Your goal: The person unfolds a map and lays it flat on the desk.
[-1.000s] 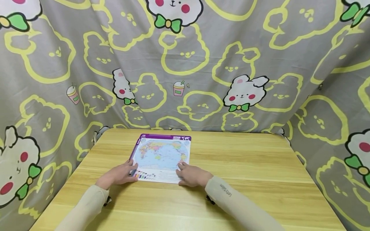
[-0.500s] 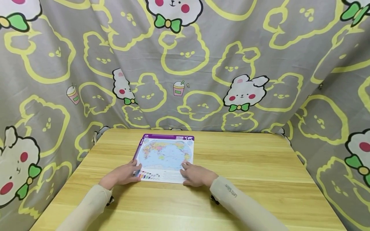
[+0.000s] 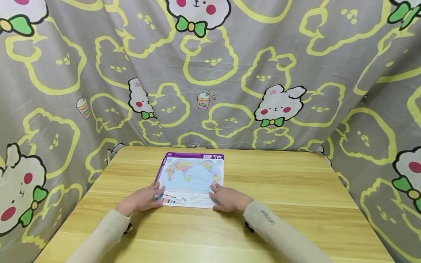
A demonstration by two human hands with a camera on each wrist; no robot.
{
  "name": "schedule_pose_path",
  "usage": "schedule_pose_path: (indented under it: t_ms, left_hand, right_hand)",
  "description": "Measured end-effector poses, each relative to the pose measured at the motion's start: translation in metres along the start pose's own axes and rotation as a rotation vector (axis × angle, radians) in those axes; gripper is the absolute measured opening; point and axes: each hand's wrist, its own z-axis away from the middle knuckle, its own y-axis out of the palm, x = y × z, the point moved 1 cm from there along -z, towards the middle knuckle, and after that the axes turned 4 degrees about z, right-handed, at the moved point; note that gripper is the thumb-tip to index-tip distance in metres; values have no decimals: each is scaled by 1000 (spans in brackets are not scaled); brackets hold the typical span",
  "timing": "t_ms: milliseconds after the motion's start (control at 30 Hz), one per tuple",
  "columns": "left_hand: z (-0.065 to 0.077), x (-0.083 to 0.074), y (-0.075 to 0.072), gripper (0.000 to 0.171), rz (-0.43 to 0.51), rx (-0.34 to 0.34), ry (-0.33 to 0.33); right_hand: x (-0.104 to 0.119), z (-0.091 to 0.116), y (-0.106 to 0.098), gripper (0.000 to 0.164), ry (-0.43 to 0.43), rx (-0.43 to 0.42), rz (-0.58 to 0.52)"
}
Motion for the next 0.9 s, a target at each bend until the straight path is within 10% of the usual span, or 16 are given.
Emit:
schedule_pose_path:
  t_ms: [900]
  left_hand:
    - [-8,-26,1,61,-66,-13,75]
  right_hand:
    - [-21,19,5,55,41,-4,-41]
